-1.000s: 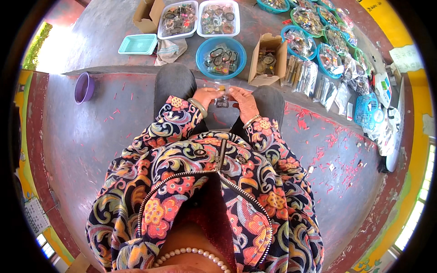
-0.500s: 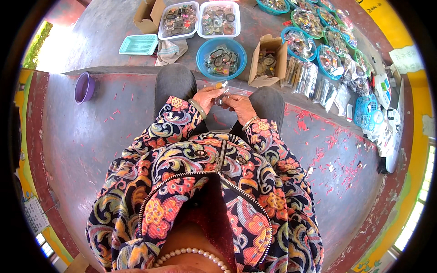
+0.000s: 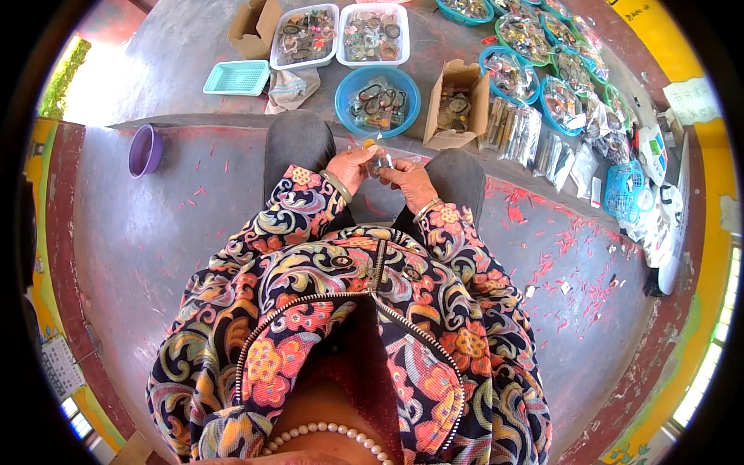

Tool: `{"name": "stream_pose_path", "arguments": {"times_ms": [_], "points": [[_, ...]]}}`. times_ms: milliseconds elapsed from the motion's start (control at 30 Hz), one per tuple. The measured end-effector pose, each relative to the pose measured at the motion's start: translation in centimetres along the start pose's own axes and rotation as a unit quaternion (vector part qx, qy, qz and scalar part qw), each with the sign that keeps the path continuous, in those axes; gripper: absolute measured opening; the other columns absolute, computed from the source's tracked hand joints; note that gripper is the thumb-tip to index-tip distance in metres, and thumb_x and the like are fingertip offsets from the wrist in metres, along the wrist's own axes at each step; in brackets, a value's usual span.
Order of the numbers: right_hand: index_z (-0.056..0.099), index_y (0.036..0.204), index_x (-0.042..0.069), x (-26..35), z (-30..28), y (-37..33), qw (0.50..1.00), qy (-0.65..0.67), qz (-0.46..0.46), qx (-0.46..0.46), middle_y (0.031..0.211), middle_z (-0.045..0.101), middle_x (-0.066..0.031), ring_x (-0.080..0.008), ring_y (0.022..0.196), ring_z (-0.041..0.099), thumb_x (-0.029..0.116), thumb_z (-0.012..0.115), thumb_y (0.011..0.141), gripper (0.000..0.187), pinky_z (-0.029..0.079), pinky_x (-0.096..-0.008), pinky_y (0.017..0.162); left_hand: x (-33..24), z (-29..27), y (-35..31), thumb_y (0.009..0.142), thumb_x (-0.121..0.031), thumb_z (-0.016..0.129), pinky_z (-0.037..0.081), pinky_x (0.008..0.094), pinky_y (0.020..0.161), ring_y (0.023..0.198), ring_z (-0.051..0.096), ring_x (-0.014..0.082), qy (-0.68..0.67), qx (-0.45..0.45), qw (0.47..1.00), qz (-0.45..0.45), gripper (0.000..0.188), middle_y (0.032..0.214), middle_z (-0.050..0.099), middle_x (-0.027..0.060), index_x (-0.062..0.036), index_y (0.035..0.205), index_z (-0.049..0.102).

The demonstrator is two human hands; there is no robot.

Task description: The person sits on the floor and repeatedly picks small hair accessories from a cardboard box, places them into clear plastic bags, and sets the filled bags into a blue bowl. The workspace includes several containers of accessories and a purple cup nearby.

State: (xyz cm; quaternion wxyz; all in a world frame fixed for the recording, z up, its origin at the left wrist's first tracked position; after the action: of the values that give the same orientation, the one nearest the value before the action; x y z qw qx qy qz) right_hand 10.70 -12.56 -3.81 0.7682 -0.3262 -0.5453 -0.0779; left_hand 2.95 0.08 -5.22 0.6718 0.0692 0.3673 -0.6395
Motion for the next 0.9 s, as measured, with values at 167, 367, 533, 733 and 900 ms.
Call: {"name": "stream_pose_path", "arguments": {"times_ms": [167,367,533,733,900], "points": [[0.058,0.076,0.006,0.0,-0.4,0.1,1.000,0.018,-0.021,0.000,0.066,0.056,0.0001,-0.0062,0.061,0.048,0.017,0.061,0.074,0.012,0.034,-0.0191,0.057,-0.2,0.4,-0.1,0.081,-0.022,0.053,0.040,0.0277,0.068,0.075,0.052,0.0164,0.022,-0.018,0.999,0.015,0.026,0.085,0.057,0.0069,0.0004,0.093,0.054],[0.059,0.081,0.005,0.7,-0.3,-0.4,0.998,0.050,-0.020,-0.023,0.067,0.057,0.0009,-0.0056,0.060,0.049,0.015,0.060,0.074,0.012,0.034,-0.0182,0.056,0.1,0.1,-0.4,0.081,-0.024,0.052,0.040,0.0276,0.070,0.075,0.052,0.0130,0.094,-0.024,0.995,0.005,0.024,0.083,0.056,0.0033,-0.0033,0.093,0.055],[0.059,0.082,0.004,0.7,-1.0,-0.3,0.999,0.008,-0.041,-0.013,0.068,0.058,0.0003,-0.0055,0.059,0.049,0.012,0.059,0.075,0.011,0.034,-0.0179,0.054,0.3,-0.2,-0.3,0.079,-0.025,0.055,0.039,0.0276,0.073,0.081,0.052,0.0127,0.133,-0.040,0.990,-0.015,0.029,0.087,0.056,0.0037,-0.0024,0.097,0.054],[0.058,0.081,0.004,0.7,-1.7,0.1,0.998,-0.047,-0.013,-0.039,0.066,0.058,-0.0004,-0.0058,0.053,0.049,0.012,0.058,0.075,0.010,0.034,-0.0177,0.048,-0.2,-1.0,-1.5,0.077,-0.024,0.058,0.036,0.0282,0.076,0.089,0.050,0.0140,0.131,-0.105,0.985,-0.025,0.032,0.096,0.056,0.0054,-0.0035,0.101,0.053],[0.057,0.085,0.003,2.7,-4.3,3.1,0.994,-0.079,-0.016,-0.079,0.066,0.058,-0.0015,-0.0071,0.049,0.052,0.010,0.056,0.074,0.013,0.035,-0.0186,0.042,-1.0,-2.2,-1.1,0.078,-0.021,0.054,0.036,0.0285,0.076,0.095,0.050,0.0154,0.091,-0.191,0.977,0.022,0.031,0.101,0.055,0.0064,-0.0034,0.104,0.051]]}}
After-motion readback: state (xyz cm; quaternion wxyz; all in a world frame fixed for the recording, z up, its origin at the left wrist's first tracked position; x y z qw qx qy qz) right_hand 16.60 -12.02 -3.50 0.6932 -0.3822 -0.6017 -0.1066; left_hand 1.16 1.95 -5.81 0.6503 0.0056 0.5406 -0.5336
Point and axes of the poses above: each hand's wrist, its own y-axis towards the middle knuckle, its own z-axis out of the palm, x = y × z, the point moved 2 cm from there along y, towards the middle knuckle
